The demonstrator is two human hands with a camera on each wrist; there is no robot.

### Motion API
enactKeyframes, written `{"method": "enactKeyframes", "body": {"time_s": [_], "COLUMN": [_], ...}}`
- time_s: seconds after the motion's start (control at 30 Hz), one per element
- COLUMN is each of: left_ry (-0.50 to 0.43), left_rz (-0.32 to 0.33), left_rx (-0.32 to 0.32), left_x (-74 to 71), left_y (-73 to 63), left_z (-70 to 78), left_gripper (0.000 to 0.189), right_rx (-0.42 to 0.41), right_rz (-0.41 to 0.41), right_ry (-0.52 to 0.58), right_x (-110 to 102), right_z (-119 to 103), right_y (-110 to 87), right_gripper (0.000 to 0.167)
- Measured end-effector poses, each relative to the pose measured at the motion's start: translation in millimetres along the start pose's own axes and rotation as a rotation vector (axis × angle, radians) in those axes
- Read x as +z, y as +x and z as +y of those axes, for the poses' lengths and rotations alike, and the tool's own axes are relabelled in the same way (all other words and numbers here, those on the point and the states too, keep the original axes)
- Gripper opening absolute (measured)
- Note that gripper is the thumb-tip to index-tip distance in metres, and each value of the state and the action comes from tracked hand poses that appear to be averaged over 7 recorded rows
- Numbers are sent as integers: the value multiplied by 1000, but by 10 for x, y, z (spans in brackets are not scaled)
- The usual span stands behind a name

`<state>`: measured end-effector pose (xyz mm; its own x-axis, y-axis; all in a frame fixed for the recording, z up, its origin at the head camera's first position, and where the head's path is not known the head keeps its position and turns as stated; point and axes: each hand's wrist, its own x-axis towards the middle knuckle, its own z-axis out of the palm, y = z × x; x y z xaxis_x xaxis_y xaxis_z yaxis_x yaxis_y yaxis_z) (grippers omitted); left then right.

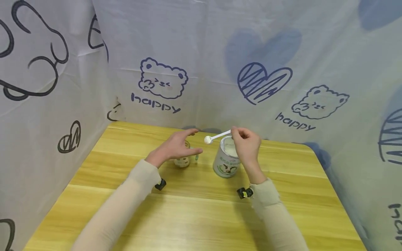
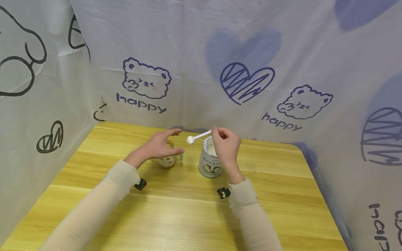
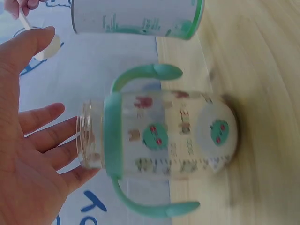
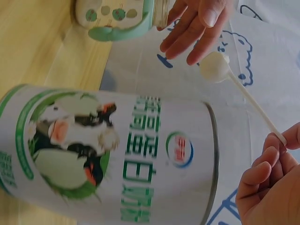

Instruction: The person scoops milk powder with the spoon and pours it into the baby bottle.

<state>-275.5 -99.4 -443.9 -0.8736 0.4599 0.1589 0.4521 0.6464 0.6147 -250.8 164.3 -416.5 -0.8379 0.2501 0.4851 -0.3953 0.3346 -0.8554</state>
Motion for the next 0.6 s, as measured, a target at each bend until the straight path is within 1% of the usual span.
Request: {"method": "enactKeyframes", "body": {"time_s": [0.13, 0.3, 0.4, 0.6], "left_ry": [-4, -11, -6, -2], "left_rz": [18, 34, 41, 40], "left_rx": [-8, -17, -29, -54], "left_x": [-15, -26, -35, -34], "left_y": [-61, -122, -161, -239], "left_z": [-85, -153, -197, -306], "left_gripper": [92, 92, 92, 91], "right_rx": [0, 15, 7, -7], "right_rz": [-27, -42, -57, -75], "right_ry": [9, 27, 36, 50], "right_x": [63, 147, 198, 295], "right_z": [-16, -17, -15, -30], "right_y": [-20, -50, -66, -96], "right_gripper": [24, 24, 24, 25]}}
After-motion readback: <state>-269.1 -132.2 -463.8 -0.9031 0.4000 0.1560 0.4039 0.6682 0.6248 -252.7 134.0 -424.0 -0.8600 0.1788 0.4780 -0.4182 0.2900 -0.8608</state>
